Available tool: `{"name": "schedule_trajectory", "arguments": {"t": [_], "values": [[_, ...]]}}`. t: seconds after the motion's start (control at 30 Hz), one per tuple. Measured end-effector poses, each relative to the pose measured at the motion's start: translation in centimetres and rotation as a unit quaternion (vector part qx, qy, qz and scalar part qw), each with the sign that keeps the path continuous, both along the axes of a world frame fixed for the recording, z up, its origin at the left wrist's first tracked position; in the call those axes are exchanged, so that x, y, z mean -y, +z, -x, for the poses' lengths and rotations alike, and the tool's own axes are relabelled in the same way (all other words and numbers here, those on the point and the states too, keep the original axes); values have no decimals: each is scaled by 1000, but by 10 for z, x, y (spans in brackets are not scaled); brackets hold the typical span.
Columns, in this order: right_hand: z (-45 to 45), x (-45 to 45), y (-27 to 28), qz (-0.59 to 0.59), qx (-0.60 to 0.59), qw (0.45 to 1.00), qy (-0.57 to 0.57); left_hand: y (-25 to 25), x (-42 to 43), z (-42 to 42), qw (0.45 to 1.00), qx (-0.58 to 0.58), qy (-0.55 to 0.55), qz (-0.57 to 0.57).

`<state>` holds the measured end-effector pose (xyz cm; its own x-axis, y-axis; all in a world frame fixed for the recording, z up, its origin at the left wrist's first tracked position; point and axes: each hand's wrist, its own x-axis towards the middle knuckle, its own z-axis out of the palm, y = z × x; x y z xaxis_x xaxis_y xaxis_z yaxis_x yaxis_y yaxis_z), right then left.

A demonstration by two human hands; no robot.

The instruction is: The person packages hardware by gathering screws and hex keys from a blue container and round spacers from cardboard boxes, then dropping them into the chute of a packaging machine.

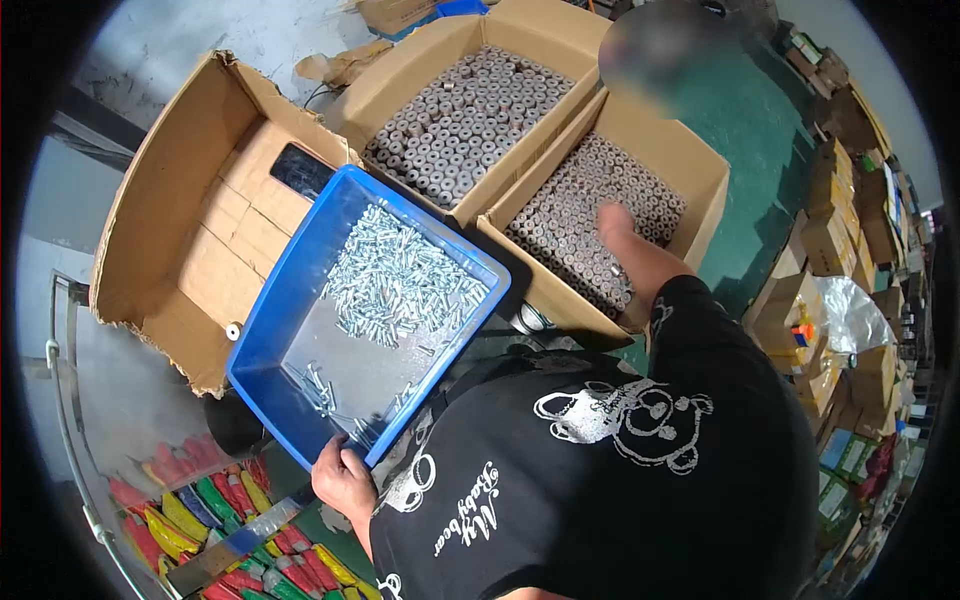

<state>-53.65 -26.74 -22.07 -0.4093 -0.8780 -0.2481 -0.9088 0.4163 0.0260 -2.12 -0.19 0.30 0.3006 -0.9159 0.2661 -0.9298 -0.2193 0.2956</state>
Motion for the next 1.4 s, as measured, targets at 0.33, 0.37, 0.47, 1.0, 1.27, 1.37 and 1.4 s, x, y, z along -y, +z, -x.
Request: {"name": "schedule_trajectory", "arguments": {"t": [0.33,0.37,0.47,1.0,1.27,1.37,1.4], "values": [[87,54,-122,-150,-160,940,260,-3,0,-5,1000,18,0,-10],[85,60,-73,-128,47,973,185,-4,0,-6,1000,20,-3,-12],[72,72,29,161,614,731,252,-7,-1,-10,1000,5,-12,-3],[-111,234,87,-123,-13,940,319,13,6,-2,1000,-21,-1,21],[-247,213,236,-38,676,696,241,11,5,-11,999,-28,-32,28],[-433,168,284,-129,500,719,465,14,5,-11,998,-36,-41,39],[-488,134,298,-78,428,697,570,14,4,-12,998,-35,-38,44]]}}
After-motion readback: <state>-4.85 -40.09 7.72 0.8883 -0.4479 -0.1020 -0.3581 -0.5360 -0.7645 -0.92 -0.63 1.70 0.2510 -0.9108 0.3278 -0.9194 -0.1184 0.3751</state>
